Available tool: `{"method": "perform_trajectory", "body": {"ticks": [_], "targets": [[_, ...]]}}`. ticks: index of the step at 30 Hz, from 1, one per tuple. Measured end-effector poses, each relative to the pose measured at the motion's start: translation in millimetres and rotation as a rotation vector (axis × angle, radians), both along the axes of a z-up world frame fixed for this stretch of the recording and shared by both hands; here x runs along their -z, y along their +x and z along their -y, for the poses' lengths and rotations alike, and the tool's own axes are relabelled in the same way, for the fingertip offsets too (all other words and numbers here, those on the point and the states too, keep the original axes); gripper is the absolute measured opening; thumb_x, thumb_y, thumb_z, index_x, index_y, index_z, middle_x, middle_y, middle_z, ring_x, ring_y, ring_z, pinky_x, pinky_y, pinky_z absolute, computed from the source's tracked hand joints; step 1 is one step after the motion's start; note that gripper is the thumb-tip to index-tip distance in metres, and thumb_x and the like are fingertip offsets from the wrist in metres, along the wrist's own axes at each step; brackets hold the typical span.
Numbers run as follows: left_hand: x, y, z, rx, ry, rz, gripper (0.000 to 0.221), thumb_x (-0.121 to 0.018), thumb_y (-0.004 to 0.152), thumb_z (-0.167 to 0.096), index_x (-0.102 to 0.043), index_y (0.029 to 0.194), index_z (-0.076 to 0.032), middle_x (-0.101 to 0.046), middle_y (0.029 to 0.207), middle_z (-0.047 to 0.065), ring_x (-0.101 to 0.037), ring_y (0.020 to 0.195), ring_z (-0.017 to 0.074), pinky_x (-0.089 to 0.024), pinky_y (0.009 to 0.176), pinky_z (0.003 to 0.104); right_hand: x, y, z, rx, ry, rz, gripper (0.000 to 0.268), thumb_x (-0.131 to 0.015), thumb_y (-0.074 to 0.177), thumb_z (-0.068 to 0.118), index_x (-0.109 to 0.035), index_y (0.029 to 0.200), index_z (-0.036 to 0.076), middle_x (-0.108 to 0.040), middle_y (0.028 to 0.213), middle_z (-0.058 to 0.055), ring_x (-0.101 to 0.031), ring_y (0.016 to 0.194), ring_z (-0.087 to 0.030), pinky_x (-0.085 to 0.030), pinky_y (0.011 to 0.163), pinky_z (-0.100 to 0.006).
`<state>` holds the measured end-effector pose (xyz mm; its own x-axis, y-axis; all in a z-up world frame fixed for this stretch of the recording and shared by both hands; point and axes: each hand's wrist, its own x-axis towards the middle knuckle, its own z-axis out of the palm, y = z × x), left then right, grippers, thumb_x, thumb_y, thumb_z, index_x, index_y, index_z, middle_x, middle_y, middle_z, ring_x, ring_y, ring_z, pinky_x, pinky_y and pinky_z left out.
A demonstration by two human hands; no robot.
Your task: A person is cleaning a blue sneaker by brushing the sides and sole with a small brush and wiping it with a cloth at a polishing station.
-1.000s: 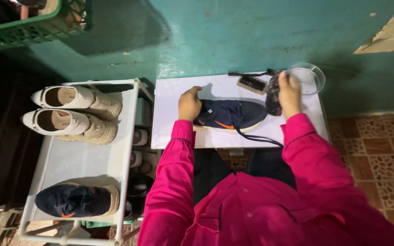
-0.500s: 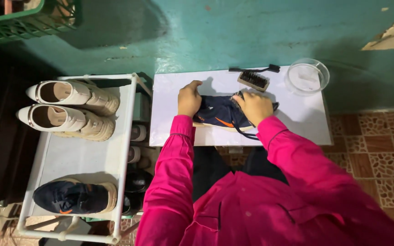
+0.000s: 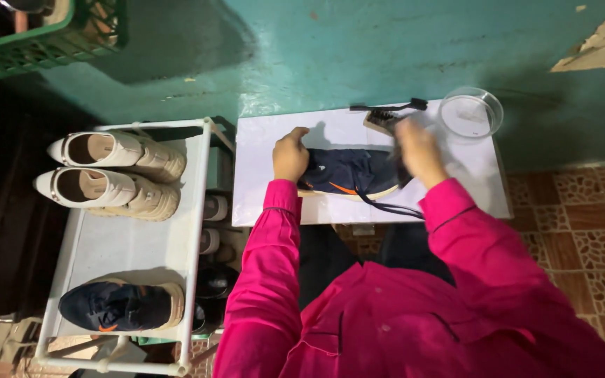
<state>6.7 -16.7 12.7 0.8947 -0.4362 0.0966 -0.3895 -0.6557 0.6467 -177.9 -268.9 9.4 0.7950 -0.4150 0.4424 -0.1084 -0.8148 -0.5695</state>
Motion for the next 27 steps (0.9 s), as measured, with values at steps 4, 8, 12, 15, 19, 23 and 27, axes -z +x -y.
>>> {"method": "perform_trajectory", "body": {"ticks": [4,8,12,15,19,23,27], "targets": [[1.7,1.9,3.1,-0.015,0.022,0.006,0.038,-0.050,0.096,-0.001,-0.070,0.123,-0.019,-0.076,0.116,0.013,-0.070,0.113,0.0353,-0.058,0.097,0.051,-17.5,-1.3,-49.2,-0.087,-0.156,-0.388,0.056,-0.054,0.101,0.060,-0.069,0.130,0.015,-0.073,0.115,-0.012,-0.068,0.113,-0.034,-0.055,0.092,-0.049],[4.2,4.4,3.5,-0.032,-0.026,0.003,0.038,-0.049,0.095,-0.002,-0.071,0.120,-0.019,-0.076,0.116,0.012,-0.070,0.113,0.0355,-0.058,0.097,0.050,7.7,8.7,-38.0,-0.054,-0.272,-0.484,0.060,-0.057,0.095,0.068,-0.065,0.132,0.022,-0.070,0.117,-0.004,-0.067,0.112,-0.030,-0.057,0.089,-0.048],[9.3,4.0,4.2,-0.035,-0.033,0.012,0.037,-0.049,0.096,-0.002,-0.071,0.121,-0.019,-0.076,0.116,0.013,-0.070,0.113,0.0358,-0.058,0.097,0.051,28.2,12.4,-33.3,-0.001,-0.263,-0.441,0.048,-0.058,0.097,0.063,-0.068,0.125,0.025,-0.071,0.109,-0.001,-0.069,0.108,-0.027,-0.058,0.086,-0.046],[7.7,3.8,2.0,-0.038,-0.025,0.023,0.036,-0.050,0.095,-0.002,-0.071,0.120,-0.019,-0.076,0.115,0.012,-0.070,0.113,0.0356,-0.058,0.096,0.051,40.6,15.8,-32.3,0.072,-0.276,-0.371,0.044,-0.057,0.097,0.065,-0.069,0.109,0.024,-0.072,0.098,0.001,-0.072,0.099,-0.025,-0.060,0.081,-0.045],[9.0,3.8,0.7,-0.045,-0.005,0.021,0.037,-0.049,0.096,-0.004,-0.071,0.121,-0.020,-0.076,0.116,0.011,-0.071,0.112,0.0346,-0.058,0.097,0.050,65.1,30.8,7.9,0.284,0.333,-0.122,0.039,-0.066,0.101,0.053,-0.069,0.097,0.014,-0.070,0.085,-0.006,-0.072,0.088,-0.030,-0.058,0.073,-0.045],[2.4,-1.2,-0.6,-0.020,0.005,0.007,0.038,-0.049,0.096,-0.005,-0.070,0.123,-0.021,-0.076,0.116,0.012,-0.070,0.112,0.0361,-0.058,0.097,0.052,13.2,20.5,33.8,0.336,0.904,0.115,0.040,-0.073,0.103,0.047,-0.073,0.110,0.008,-0.070,0.095,-0.010,-0.069,0.096,-0.025,-0.057,0.081,-0.039],[1.2,1.4,3.7,-0.021,0.003,-0.004,0.038,-0.049,0.096,-0.004,-0.070,0.123,-0.019,-0.076,0.118,0.013,-0.071,0.113,0.0354,-0.058,0.097,0.051,-67.4,5.6,-4.9,0.151,0.675,0.027,0.054,-0.063,0.110,0.049,-0.063,0.131,-0.001,-0.062,0.133,-0.027,-0.051,0.135,-0.040,-0.040,0.112,-0.051]]}}
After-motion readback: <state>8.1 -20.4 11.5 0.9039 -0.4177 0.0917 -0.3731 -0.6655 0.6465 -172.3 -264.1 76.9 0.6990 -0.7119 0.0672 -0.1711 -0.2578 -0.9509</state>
